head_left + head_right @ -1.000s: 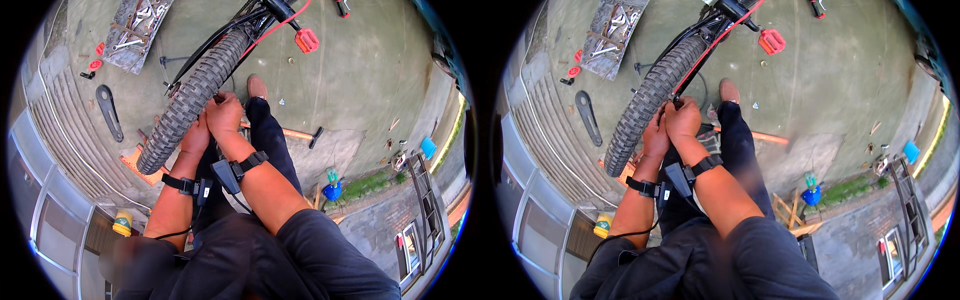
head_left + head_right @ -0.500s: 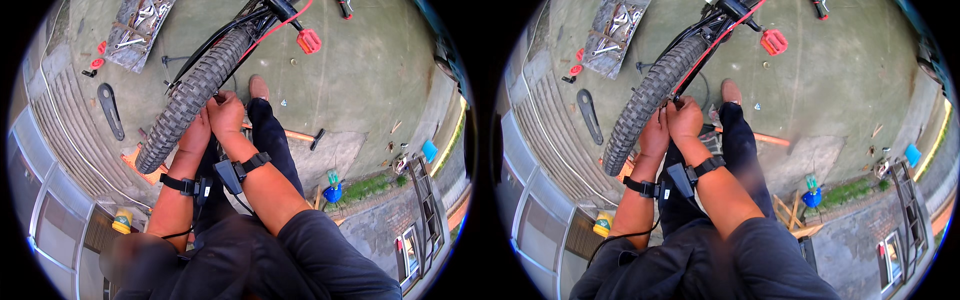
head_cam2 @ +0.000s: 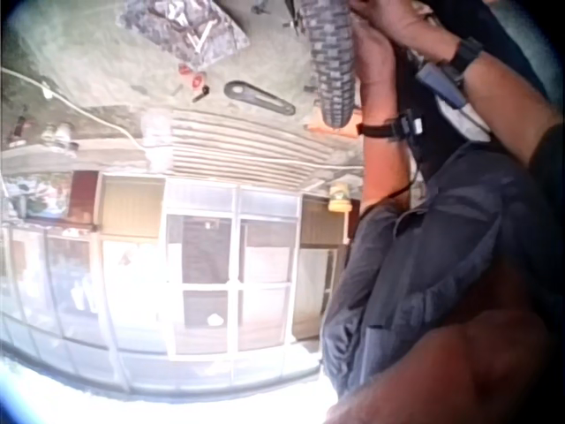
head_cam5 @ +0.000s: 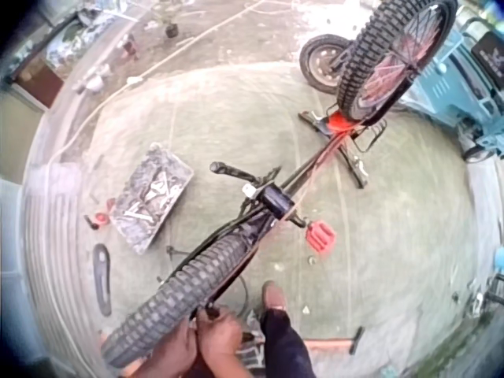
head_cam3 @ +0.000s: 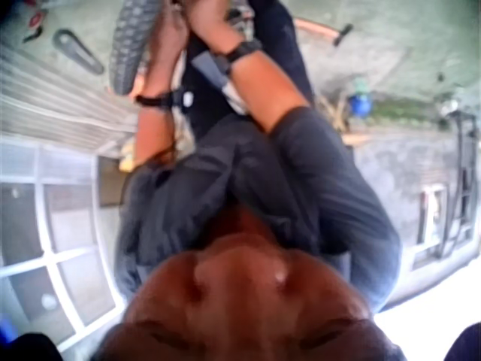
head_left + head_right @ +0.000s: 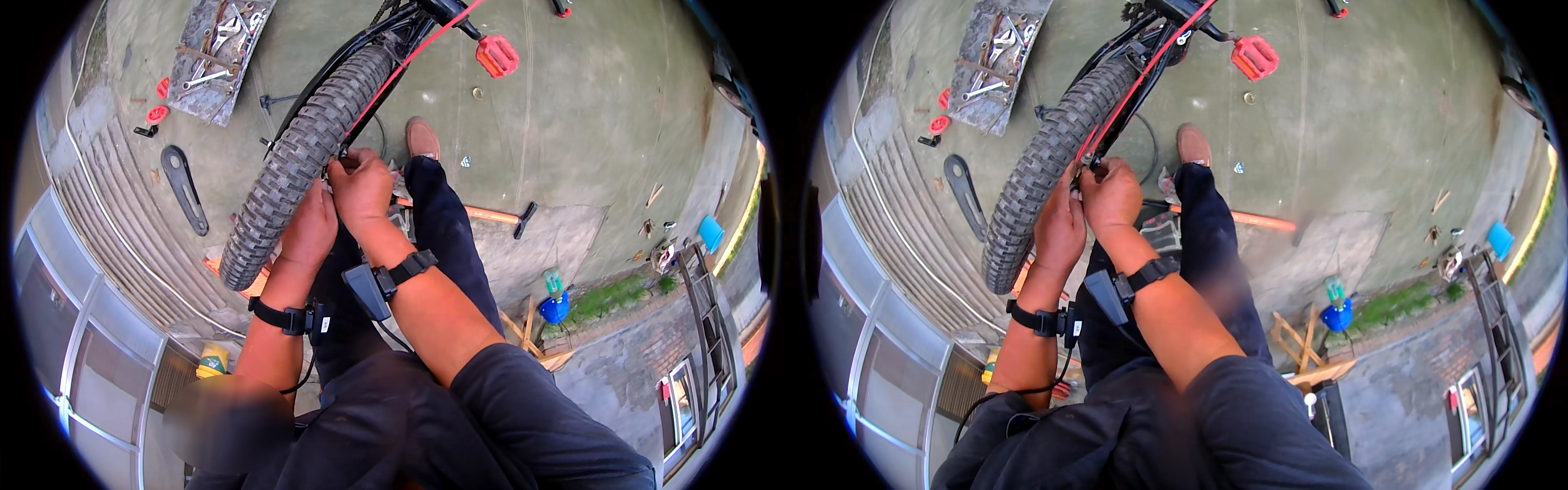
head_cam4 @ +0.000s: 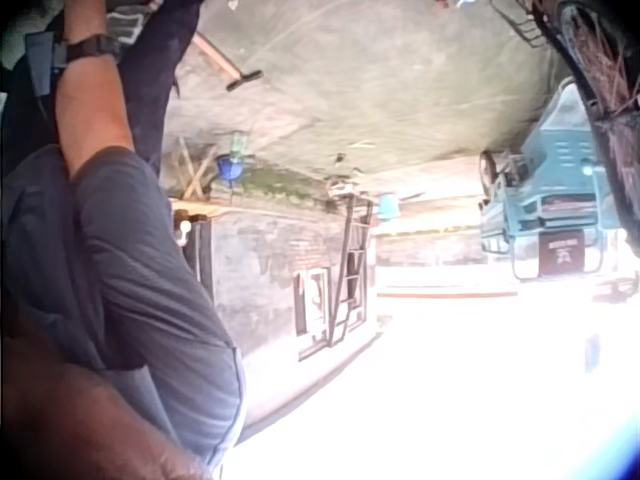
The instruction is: The person installs a washer and a nut onto the rear axle of a bicycle by hand while sitting on the ground. They pick up and handle small parts before threading them onto the axle.
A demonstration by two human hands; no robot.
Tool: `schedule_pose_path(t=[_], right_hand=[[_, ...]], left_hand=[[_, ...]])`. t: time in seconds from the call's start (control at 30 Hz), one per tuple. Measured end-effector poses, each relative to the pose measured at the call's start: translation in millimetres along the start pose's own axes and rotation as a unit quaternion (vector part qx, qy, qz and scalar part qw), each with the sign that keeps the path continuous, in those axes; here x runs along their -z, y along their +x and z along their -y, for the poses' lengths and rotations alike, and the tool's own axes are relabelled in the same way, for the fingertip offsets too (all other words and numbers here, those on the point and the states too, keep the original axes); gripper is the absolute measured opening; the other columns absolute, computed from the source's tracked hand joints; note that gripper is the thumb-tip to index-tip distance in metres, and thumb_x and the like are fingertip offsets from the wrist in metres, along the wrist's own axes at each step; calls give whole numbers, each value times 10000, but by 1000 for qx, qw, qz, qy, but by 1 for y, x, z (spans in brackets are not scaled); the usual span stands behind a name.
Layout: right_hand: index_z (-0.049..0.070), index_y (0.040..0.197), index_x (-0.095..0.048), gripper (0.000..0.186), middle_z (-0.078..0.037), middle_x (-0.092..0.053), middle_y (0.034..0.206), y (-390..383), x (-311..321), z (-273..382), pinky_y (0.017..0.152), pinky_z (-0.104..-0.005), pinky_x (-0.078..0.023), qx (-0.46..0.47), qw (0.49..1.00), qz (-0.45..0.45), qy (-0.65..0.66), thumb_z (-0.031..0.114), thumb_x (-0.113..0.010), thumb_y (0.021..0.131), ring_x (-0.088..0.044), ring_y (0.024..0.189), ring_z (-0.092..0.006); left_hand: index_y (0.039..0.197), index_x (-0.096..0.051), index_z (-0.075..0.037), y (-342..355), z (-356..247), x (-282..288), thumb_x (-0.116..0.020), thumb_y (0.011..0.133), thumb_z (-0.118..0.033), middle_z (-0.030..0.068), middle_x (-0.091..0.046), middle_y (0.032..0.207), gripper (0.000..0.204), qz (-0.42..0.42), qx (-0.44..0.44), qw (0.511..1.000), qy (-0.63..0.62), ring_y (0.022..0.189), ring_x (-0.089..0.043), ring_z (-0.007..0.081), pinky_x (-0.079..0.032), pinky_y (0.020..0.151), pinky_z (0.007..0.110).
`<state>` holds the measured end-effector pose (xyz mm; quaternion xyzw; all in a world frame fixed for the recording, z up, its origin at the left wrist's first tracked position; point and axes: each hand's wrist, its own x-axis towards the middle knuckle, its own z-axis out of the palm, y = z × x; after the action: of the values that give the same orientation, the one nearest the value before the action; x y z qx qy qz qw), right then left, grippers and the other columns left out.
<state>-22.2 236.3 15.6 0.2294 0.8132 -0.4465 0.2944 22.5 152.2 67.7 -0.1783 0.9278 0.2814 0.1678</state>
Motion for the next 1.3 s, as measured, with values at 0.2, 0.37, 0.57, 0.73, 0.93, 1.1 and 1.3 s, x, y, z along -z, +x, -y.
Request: schedule_pose_path(t=[0.2,0.37,0.57,0.73,0.93,1.1,1.3], right_hand=[[51,950,-701,298,-129,-720,870,1,1,3,722,-437,-544,-8,1000,1,-4,293,-744,782,-702,802,-322],[51,944,-698,289,-147,-713,883,-2,4,4,726,-451,-541,-4,1000,4,-14,286,-730,778,-693,819,-347],[51,941,-685,267,-165,-702,928,3,2,1,736,-478,-535,18,999,7,-37,264,-718,782,-680,854,-382],[32,959,-690,221,-183,-709,912,3,4,-8,755,-460,-540,60,998,1,-15,206,-676,823,-689,845,-376],[43,971,-718,211,-207,-706,930,9,14,-15,791,-464,-536,38,998,44,30,156,-584,854,-676,886,-398],[-16,1024,-729,264,-161,-734,936,25,27,-12,824,-337,-521,-28,985,135,103,98,-539,881,-697,877,-251],[-10,1111,-721,313,-94,-718,1059,45,45,-11,787,-282,-492,-140,932,247,226,78,-530,879,-639,971,-183]], left_hand=[[1463,-421,-38,11,-9,6,-468,966,-38,248,-548,1371,499,2,-27,1000,0,1262,-543,409,-447,1022,436],[1476,-386,-26,17,-6,6,-476,973,-50,267,-513,1394,511,25,-45,999,-12,1270,-527,423,-443,1022,442],[1446,-395,40,27,-9,10,-504,966,-46,291,-486,1411,500,34,-65,997,-22,1329,-471,415,-369,1093,441],[1486,-363,-15,32,-5,4,-537,967,-90,277,-508,1403,552,33,-60,998,-9,1266,-547,407,-460,1001,432],[1405,-470,16,27,-2,-24,-641,879,-100,276,-546,1343,565,-51,-18,998,-26,1287,-494,435,-360,1093,478],[1391,-488,-25,32,-12,-36,-681,882,-135,217,-611,1279,555,-104,28,993,51,1128,-625,390,-515,925,432],[1332,-543,-48,28,-10,-55,-735,841,-152,200,-647,1200,537,-153,66,984,67,1065,-643,384,-527,873,430]])
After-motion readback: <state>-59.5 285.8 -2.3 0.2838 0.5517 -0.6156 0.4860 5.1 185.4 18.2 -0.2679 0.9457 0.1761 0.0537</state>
